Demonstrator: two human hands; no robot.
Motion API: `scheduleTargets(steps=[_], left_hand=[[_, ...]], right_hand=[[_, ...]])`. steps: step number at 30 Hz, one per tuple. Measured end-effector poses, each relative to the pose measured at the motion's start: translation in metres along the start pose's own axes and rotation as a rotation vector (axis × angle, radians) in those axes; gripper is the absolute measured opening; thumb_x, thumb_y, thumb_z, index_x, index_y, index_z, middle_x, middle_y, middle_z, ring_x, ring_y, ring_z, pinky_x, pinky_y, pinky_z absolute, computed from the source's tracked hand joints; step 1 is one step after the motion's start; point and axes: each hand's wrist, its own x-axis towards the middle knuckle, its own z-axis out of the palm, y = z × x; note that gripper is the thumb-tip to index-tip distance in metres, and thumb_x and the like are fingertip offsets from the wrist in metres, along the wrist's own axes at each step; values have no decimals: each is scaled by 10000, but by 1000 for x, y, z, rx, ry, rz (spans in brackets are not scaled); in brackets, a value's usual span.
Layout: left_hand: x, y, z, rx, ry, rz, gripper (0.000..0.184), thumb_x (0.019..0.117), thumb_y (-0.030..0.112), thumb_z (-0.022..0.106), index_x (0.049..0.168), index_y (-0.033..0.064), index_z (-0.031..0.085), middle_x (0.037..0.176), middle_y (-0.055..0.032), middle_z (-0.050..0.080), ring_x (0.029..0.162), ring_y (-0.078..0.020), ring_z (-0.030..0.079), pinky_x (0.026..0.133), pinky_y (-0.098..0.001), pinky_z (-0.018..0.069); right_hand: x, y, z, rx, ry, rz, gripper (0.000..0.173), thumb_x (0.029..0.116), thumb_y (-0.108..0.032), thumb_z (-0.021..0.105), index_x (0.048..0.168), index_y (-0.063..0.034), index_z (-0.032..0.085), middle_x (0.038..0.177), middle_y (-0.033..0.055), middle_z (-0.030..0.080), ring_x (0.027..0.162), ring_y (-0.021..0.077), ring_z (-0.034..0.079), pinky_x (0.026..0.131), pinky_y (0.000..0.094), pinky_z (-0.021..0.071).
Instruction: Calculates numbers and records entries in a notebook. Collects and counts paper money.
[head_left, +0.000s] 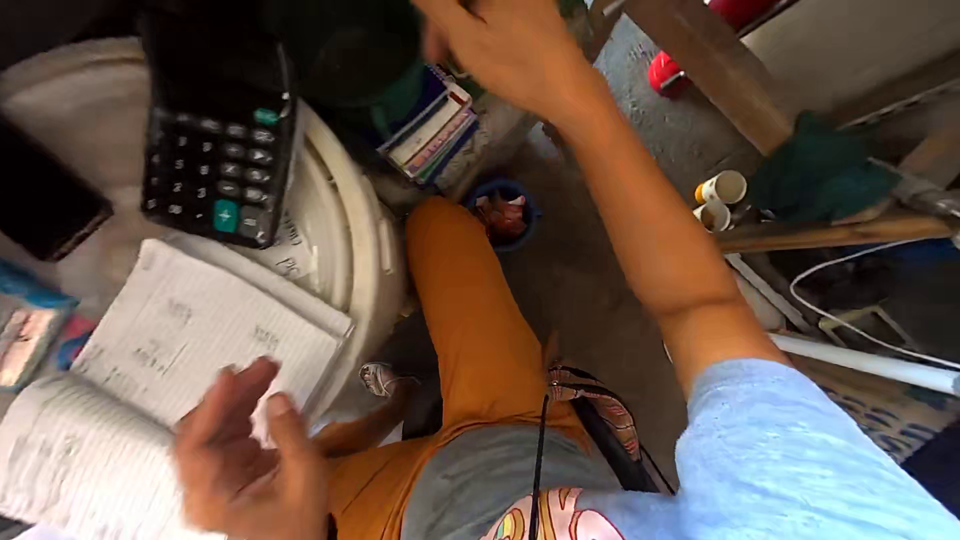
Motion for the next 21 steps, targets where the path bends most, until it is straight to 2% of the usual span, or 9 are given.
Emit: scheduleTargets(steps=[2,3,5,9,12,13,16,18,21], left_hand=[[15,-1,31,10,-105,47,353,1034,132,573,1372,33,560,1280,-47,669,1237,-98,597,1074,-325,480],[23,-3,43,17,-127,69,345,1026,130,579,1348,6,566,1266,-91,674,1233,-125,604,1070,-339,483],[36,-4,60,30,-153,93,333,1024,135,583,1321,-16,571,1252,-127,681,1225,-141,613,1059,-337,486],[53,-10,80,75,-194,89,332,1023,133,576,1298,-54,582,1212,-167,688,1199,-138,625,1044,-310,491],[56,-15,88,124,-221,57,327,1027,124,565,1265,-100,581,1164,-195,692,1160,-101,628,1032,-257,476],[55,-15,89,136,-224,49,324,1031,123,560,1269,-96,581,1164,-180,690,1162,-79,622,1033,-236,471],[55,-12,90,155,-233,32,303,1045,135,548,1292,-38,574,1191,-78,689,1184,-10,599,1044,-204,463],[54,-12,91,165,-222,34,282,1044,130,547,1298,12,578,1204,-18,683,1186,9,592,1047,-198,461],[51,-14,95,176,-199,48,272,1048,121,534,1312,98,591,1232,65,663,1189,34,586,1039,-186,465]], right_hand=[[-37,52,-11,23,-20,98,296,1067,-195,508,1176,21,680,976,108,730,907,157,709,862,352,573],[-59,81,-12,38,-45,154,360,1072,-166,481,1350,23,608,1047,141,724,942,193,708,887,373,570],[-102,136,1,78,-20,276,435,1050,-74,471,1476,14,495,1083,185,715,940,243,713,865,400,583],[-161,198,40,260,81,599,472,1061,-56,454,1525,17,409,1140,192,703,932,235,720,838,385,600],[-184,224,72,371,242,756,448,1062,-150,516,1477,12,466,868,70,629,665,72,551,623,254,498],[-187,229,80,378,287,773,435,1057,-187,535,1443,11,501,842,42,598,647,39,490,615,233,451],[-188,241,89,457,342,847,444,1102,-292,399,1389,32,498,1002,81,602,784,79,568,750,288,530],[-178,250,93,452,383,854,408,1120,-264,326,1302,53,507,876,27,528,715,60,543,720,271,525],[-171,266,96,336,220,797,331,1074,-89,417,1305,136,492,1077,221,651,928,215,677,866,367,563]])
